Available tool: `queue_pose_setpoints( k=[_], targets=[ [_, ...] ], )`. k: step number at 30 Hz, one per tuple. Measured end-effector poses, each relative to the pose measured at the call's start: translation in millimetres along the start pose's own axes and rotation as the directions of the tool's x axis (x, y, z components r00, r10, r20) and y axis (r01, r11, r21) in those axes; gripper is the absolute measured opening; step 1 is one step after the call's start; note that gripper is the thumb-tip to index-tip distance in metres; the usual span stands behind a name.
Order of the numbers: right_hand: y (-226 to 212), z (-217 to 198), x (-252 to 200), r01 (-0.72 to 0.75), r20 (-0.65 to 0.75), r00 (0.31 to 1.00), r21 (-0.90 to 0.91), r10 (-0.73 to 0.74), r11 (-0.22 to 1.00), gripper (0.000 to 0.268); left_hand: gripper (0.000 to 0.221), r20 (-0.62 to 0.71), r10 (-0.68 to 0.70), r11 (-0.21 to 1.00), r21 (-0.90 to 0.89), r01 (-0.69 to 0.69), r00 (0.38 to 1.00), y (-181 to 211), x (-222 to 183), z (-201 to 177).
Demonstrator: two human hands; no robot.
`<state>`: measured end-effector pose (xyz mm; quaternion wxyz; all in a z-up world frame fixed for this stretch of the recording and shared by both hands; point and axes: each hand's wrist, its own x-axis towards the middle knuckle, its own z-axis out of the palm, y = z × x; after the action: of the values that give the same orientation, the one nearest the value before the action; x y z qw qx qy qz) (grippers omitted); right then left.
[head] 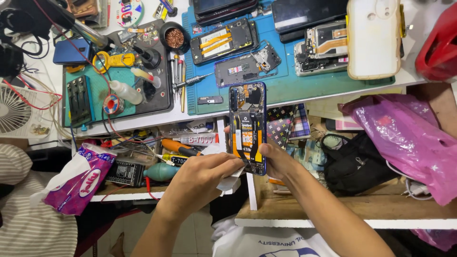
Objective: Disassembling a smartphone using an electric screwdriver and manual prying
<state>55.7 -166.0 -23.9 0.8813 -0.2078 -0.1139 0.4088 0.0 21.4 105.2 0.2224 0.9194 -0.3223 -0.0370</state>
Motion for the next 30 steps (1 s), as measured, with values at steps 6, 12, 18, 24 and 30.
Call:
queue_pose_setpoints(
  k=[6,12,18,24,30],
  targets=[
    [1.0,-7.6,4.3,-0.028,0.104,0.994,0.054,0.022,0.998,0.107,0.050,-0.015,0.061,0.995,-0.073,-0.062,0.998,-5.0,-0.1,0.7],
    [22.1,-22.6,12.3,0.030,0.223,0.972,0.192,-0.073,0.981,0.107,0.011,-0.378,-0.147,0.968,-0.245,0.055,0.914,-1.4,-4.1,-29.0],
    [7.8,-12.0,11.6,0.060,0.161,0.984,0.125,-0.080,0.990,0.106,0.023,-0.301,-0.727,0.684,-0.238,0.690,0.617,-105.5,-12.6,-23.1],
    [0.8,-5.0,9.8,0.080,-0.042,0.994,-0.301,-0.097,0.950,0.104,0.063,-0.058,-0.843,0.536,-0.004,0.844,0.535,-186.7,7.5,14.7],
    [-0.3,5.5,11.7,0.037,-0.257,0.953,-0.429,-0.161,0.903,0.096,0.047,-0.401,-0.702,0.556,0.209,0.805,0.589,-167.9,2.4,13.4]
  ],
)
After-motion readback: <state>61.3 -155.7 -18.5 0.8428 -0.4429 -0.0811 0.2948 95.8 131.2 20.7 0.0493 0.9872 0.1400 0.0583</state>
